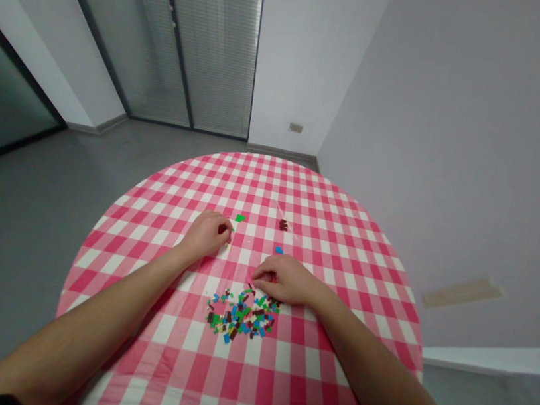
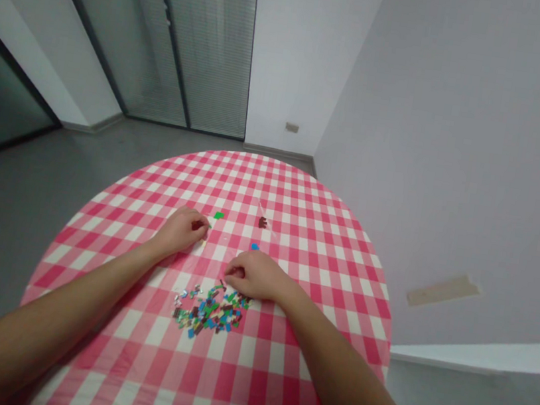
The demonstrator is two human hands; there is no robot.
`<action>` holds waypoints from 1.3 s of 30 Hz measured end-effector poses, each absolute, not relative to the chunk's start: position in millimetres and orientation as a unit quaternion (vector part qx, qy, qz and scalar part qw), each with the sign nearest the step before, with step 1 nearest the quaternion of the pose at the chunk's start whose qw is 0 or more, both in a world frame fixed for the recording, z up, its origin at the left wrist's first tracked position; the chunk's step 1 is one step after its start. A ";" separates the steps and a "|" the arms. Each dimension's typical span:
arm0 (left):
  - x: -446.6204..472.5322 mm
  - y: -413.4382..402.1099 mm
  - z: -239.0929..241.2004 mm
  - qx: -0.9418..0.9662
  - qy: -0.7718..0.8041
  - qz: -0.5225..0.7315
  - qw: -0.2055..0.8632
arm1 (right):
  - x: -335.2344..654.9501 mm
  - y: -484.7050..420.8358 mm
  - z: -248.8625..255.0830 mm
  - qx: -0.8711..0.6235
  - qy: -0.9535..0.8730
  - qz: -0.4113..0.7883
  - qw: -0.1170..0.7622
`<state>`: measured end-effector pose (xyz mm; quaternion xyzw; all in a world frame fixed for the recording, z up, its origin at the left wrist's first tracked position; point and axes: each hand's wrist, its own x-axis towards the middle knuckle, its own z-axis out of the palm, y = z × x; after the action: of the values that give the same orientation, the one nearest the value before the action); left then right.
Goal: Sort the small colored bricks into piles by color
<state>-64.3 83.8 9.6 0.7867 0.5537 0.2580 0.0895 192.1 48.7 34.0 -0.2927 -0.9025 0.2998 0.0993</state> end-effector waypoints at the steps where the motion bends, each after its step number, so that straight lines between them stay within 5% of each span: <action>1: -65.0 84.3 8.5 0.787 0.552 0.261 0.083 | 192.2 48.8 33.8 -0.293 -0.902 0.301 0.100; 39: -61.9 82.9 5.1 0.818 0.543 0.184 0.035 | 192.0 49.3 33.6 -0.305 -0.900 0.296 0.096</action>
<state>-61.9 82.9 5.1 0.8184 0.5435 0.1836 0.0345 192.0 49.3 33.6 -0.3049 -0.9002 0.2955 0.0962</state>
